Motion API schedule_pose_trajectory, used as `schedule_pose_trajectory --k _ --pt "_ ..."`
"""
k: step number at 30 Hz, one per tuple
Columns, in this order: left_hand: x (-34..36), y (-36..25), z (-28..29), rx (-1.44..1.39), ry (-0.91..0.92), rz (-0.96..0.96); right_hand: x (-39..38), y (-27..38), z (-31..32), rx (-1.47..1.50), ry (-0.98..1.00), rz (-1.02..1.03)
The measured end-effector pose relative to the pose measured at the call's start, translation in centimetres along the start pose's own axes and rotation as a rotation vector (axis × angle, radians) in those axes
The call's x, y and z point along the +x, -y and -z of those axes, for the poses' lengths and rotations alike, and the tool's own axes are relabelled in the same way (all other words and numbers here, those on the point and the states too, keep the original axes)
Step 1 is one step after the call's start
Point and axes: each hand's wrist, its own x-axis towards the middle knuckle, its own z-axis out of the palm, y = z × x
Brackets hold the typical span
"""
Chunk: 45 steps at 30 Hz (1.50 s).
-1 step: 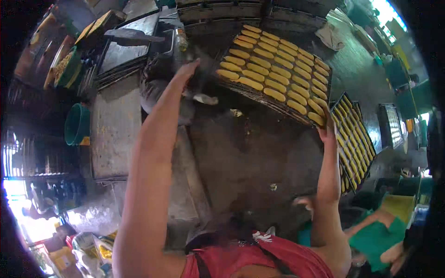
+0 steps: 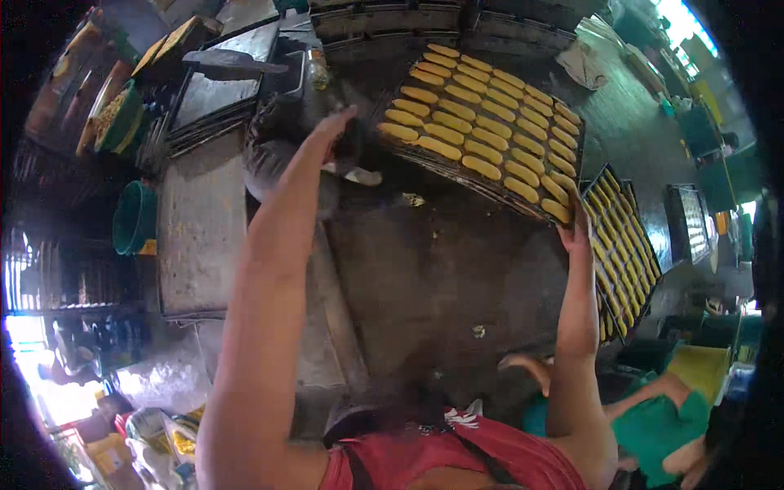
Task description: The person manipulates large baking trays filled with pastries, flipping or tapping them to transfer the items into a green plastic bucket.
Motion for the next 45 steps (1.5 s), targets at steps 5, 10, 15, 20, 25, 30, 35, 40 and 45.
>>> schedule_pose_trajectory --k 5,10,15,20,25,30,35,40,45 --pt "-2.3 -0.9 -5.0 -0.176 0.061 0.102 -1.1 2.5 -6.5 0.077 -0.159 -0.028" --pt "0.4 2.4 -1.4 -0.165 0.02 0.253 -1.9 2.2 -9.8 -0.005 -0.288 -0.09" --pt "-3.4 -1.7 -0.7 -0.395 0.392 0.158 -7.3 0.3 -5.9 0.039 -0.295 -0.081" --pt "-15.2 3.0 3.6 -0.333 0.247 0.291 -10.7 2.4 -6.2 0.26 -0.135 -0.127" --pt "-27.1 5.8 3.6 -0.446 0.12 0.084 -15.2 2.3 -11.9 -0.278 -0.072 0.358" --pt "-34.4 3.9 7.9 -0.574 0.106 -0.075 -17.3 2.5 -13.3 -0.224 -0.086 0.159" --pt "-41.2 5.2 9.8 -0.715 0.037 -0.085 -19.7 2.9 -15.5 -0.311 -0.035 0.097" --pt "-44.0 6.4 15.5 -0.663 0.051 -0.083 -24.0 3.5 -20.3 -0.37 -0.018 0.073" --pt "-47.0 11.6 24.5 -0.645 -0.098 -0.218 -29.0 1.3 -27.4 -0.358 0.055 0.049"
